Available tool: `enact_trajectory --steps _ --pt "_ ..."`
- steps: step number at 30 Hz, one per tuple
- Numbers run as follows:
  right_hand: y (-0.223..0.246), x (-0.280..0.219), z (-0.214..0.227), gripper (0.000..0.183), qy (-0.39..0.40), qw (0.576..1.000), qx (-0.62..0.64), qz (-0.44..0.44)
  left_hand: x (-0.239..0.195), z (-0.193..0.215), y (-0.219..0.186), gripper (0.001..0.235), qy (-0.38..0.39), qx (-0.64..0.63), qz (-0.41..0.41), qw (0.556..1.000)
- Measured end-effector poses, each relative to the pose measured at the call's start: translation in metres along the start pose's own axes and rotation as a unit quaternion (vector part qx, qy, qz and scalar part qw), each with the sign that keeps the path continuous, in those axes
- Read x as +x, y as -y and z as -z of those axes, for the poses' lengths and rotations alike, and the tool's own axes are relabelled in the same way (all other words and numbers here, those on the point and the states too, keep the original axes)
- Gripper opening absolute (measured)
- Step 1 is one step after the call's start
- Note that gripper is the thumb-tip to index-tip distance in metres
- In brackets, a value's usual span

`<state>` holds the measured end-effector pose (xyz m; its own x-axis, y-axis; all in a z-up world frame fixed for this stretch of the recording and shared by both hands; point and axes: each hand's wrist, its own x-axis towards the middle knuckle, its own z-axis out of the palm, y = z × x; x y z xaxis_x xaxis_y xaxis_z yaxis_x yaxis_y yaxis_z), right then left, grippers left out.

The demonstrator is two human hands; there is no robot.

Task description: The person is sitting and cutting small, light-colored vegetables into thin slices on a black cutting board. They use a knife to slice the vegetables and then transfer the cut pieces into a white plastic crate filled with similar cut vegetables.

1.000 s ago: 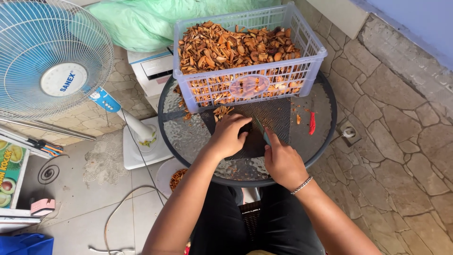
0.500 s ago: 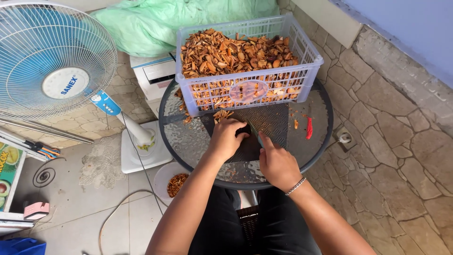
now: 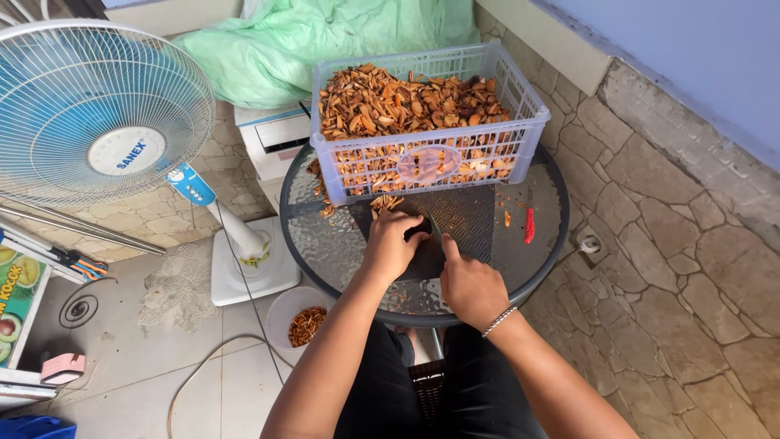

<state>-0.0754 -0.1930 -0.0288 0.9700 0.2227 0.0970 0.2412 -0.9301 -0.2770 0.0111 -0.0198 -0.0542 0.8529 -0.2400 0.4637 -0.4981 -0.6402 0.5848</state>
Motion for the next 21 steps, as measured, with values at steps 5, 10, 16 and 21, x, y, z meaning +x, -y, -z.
enact_trajectory --steps 5,10,16,21 --pt "-0.004 0.001 -0.006 0.051 -0.008 1.000 -0.001 0.003 -0.002 0.002 -0.002 0.029 -0.005 -0.003 0.002 1.000" --pt "-0.003 -0.002 -0.001 0.052 -0.007 0.999 0.038 -0.007 -0.004 0.002 -0.004 0.029 -0.004 -0.001 0.006 1.000" --pt "-0.005 -0.001 0.000 0.053 -0.023 0.997 0.076 -0.019 -0.004 0.003 -0.003 0.029 -0.003 0.018 0.004 1.000" --pt "-0.013 0.007 0.008 0.051 -0.104 0.993 0.000 -0.048 -0.001 0.006 -0.003 0.030 0.027 0.021 0.006 0.999"
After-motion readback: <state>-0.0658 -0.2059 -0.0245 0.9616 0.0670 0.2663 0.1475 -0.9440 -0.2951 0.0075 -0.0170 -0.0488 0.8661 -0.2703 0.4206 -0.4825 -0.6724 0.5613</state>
